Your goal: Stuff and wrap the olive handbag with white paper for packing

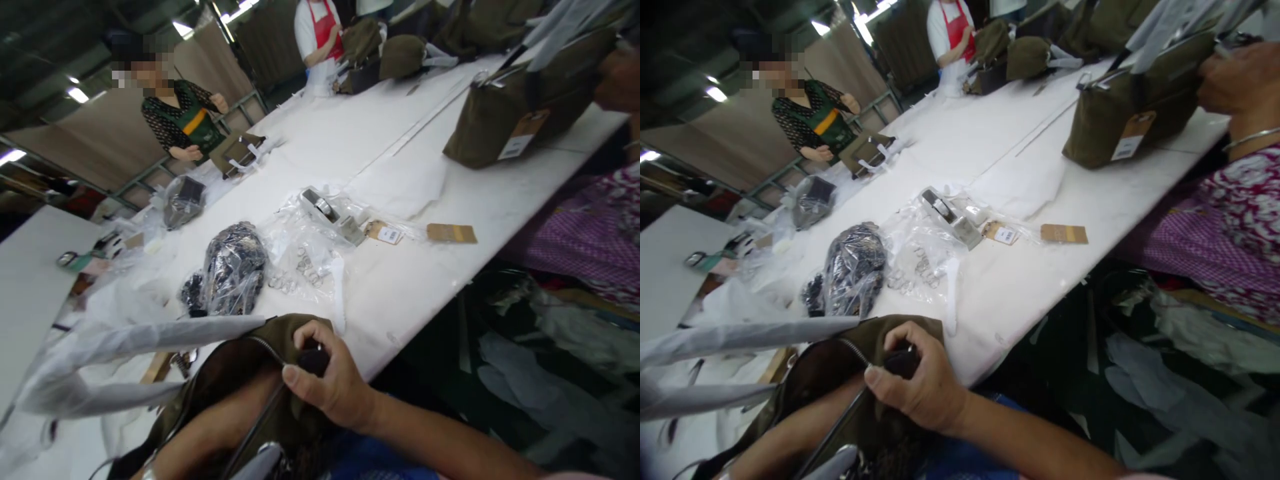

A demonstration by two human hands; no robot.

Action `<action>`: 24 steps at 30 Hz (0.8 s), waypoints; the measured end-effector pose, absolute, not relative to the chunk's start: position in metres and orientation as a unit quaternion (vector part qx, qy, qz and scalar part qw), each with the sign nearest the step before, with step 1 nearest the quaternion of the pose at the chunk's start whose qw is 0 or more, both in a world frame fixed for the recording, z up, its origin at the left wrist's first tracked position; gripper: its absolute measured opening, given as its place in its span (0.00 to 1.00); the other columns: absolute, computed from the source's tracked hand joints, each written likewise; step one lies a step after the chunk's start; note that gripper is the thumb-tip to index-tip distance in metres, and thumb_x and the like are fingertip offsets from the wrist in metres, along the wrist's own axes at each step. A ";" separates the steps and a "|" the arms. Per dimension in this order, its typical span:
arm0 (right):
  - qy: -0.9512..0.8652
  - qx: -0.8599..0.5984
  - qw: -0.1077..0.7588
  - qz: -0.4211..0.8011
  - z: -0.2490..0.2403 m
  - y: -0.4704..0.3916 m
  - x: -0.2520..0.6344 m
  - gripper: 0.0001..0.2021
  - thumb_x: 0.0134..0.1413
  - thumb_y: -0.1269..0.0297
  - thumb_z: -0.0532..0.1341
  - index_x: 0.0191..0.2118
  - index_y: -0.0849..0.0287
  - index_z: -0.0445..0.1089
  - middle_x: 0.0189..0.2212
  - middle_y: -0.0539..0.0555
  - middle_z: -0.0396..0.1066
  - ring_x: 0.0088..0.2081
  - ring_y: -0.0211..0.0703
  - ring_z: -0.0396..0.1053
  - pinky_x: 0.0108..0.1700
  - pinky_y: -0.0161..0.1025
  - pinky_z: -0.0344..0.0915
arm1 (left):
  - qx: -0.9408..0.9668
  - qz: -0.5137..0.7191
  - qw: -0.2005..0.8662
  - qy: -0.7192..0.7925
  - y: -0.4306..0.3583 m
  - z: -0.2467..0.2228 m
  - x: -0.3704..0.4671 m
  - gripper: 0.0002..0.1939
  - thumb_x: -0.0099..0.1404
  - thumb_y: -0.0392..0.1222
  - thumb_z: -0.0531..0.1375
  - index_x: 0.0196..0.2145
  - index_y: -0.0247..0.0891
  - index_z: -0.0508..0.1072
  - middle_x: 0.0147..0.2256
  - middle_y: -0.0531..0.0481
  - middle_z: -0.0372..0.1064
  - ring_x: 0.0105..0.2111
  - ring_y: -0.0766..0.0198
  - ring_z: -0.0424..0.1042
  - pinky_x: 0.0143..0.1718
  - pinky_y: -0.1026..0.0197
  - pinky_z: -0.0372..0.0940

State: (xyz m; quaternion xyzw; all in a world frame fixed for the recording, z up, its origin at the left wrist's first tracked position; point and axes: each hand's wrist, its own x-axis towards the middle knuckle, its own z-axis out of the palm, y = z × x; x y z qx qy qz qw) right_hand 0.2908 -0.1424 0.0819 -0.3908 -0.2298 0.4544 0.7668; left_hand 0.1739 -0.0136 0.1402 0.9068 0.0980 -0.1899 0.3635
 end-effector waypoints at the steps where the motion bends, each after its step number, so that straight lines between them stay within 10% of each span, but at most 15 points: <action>1: -0.226 -0.405 0.763 0.450 0.082 -0.146 0.292 0.16 0.50 0.57 0.69 0.37 0.57 0.63 0.29 0.46 0.60 0.29 0.33 0.56 0.31 0.30 0.59 | 0.905 -0.197 0.362 0.104 -0.011 0.155 0.171 0.19 0.71 0.50 0.58 0.58 0.49 0.72 0.53 0.51 0.75 0.50 0.55 0.75 0.53 0.55 0.71; 10: -0.327 -0.584 0.674 0.312 0.091 -0.156 0.297 0.13 0.57 0.55 0.66 0.39 0.57 0.66 0.30 0.47 0.65 0.30 0.36 0.65 0.33 0.32 0.66 | 0.867 -0.219 0.432 0.115 -0.021 0.152 0.137 0.23 0.66 0.42 0.62 0.59 0.42 0.72 0.57 0.44 0.71 0.52 0.49 0.74 0.59 0.50 0.66; 16: -0.563 -0.573 0.589 -0.084 0.142 -0.173 0.310 0.15 0.59 0.70 0.66 0.52 0.55 0.72 0.53 0.56 0.71 0.58 0.48 0.66 0.63 0.45 0.61 | 0.895 -0.087 0.399 0.177 -0.005 0.222 0.103 0.17 0.74 0.44 0.55 0.57 0.45 0.74 0.54 0.52 0.74 0.52 0.61 0.74 0.56 0.64 0.65; 21: -0.772 -0.443 0.362 0.278 0.200 -0.139 0.298 0.14 0.67 0.71 0.54 0.48 0.52 0.76 0.44 0.50 0.78 0.45 0.38 0.76 0.48 0.32 0.70 | 0.902 0.073 0.340 0.254 -0.026 0.255 0.016 0.17 0.76 0.49 0.52 0.48 0.44 0.79 0.45 0.53 0.79 0.44 0.64 0.77 0.46 0.67 0.68; 24: -0.831 -0.381 0.211 0.346 0.199 -0.092 0.270 0.16 0.62 0.74 0.55 0.47 0.54 0.78 0.45 0.51 0.79 0.45 0.43 0.76 0.49 0.38 0.71 | 0.926 0.161 0.248 0.236 -0.050 0.223 -0.009 0.17 0.76 0.46 0.51 0.54 0.42 0.75 0.53 0.49 0.75 0.54 0.59 0.72 0.57 0.59 0.64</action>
